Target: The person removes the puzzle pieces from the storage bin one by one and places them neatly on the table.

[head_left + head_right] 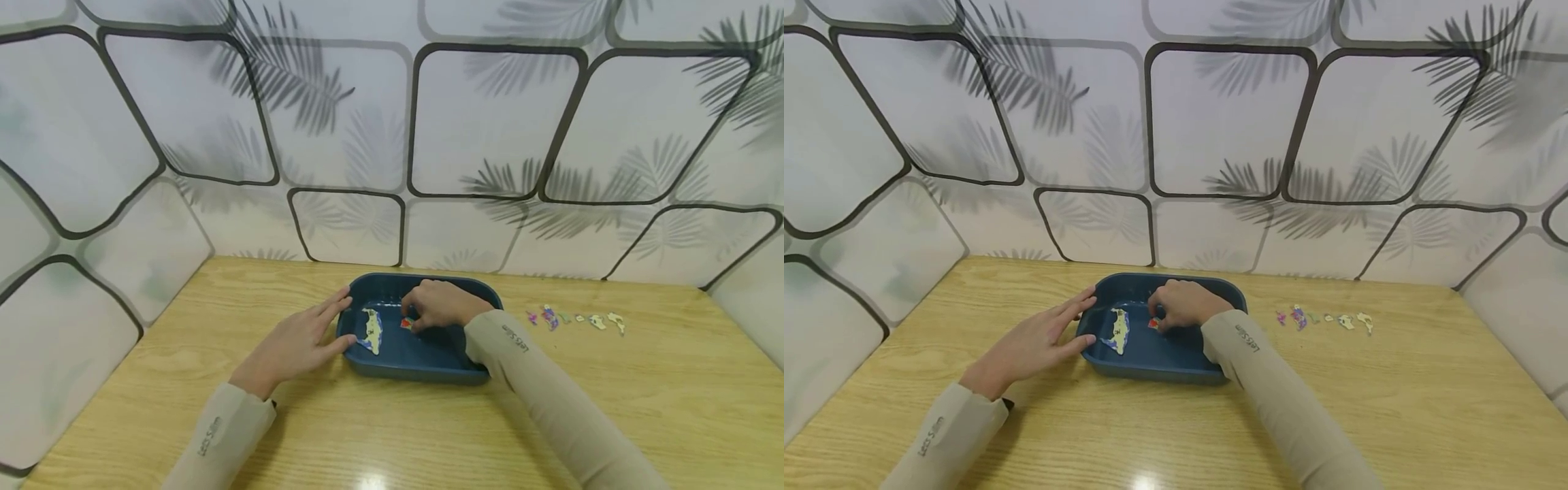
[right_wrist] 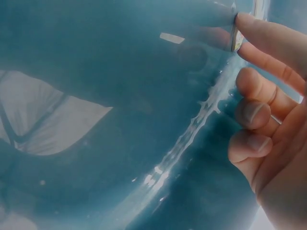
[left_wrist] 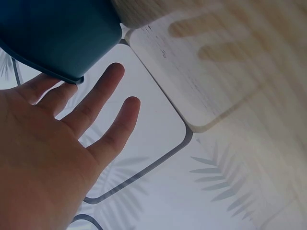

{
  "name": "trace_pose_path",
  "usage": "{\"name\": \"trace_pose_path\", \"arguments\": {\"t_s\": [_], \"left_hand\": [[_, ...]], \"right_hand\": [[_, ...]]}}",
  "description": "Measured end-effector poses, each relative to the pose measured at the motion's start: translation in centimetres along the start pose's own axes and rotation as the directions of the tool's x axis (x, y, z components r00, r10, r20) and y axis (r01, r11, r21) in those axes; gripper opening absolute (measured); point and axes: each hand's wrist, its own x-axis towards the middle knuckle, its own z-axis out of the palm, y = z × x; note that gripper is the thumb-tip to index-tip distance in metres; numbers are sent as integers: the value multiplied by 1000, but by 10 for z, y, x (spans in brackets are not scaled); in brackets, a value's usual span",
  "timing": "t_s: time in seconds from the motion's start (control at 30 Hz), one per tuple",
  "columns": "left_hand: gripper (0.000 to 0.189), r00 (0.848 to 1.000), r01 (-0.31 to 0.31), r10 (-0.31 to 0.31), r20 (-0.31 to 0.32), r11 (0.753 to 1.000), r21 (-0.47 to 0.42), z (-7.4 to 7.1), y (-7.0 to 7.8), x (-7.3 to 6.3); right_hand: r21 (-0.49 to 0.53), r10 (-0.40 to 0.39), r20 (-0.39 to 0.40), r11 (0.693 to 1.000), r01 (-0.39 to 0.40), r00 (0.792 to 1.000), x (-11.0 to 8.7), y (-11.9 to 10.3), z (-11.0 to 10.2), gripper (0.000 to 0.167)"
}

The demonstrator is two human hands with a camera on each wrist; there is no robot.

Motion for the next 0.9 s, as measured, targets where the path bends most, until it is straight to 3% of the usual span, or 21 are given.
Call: {"name": "trace_pose_path", "arguments": {"t_s": [0.43, 0.9], "left_hand": [[72, 1000, -9, 9, 13, 1000, -11, 2, 4, 4], [70, 1000, -21, 21, -9, 1000, -12, 1, 2, 0]], "right_hand": [[67, -4, -66, 998, 8, 998, -12, 7, -8, 23], [78, -9, -178, 997, 24, 984, -31, 16, -48, 21]]}}
